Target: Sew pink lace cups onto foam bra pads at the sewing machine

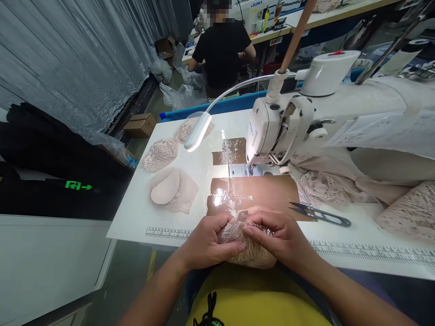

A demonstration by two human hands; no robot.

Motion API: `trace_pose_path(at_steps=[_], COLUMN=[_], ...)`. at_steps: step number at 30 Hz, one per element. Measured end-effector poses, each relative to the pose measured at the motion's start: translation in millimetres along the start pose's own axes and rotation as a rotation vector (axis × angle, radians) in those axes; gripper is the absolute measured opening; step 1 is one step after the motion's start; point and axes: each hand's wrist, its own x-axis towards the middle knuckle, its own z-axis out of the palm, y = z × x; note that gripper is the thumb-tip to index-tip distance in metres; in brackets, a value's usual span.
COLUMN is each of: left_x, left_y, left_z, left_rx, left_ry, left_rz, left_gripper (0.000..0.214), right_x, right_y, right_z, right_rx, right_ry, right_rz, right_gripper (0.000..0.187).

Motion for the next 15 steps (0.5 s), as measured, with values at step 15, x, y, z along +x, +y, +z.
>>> trace_pose_path(at_steps=[15], left_x=[15], left_y=[6], left_z=[-10.3], left_rx=[-0.083], left_ry=[-0.011], left_rz=[-0.033], left_gripper=[0.030], right_x=[11], right_y=[-7], right_z=[-2], right_rx=[-0.200], right_ry=[0.132], right_rz=[-0.018], right_gripper=[0.023])
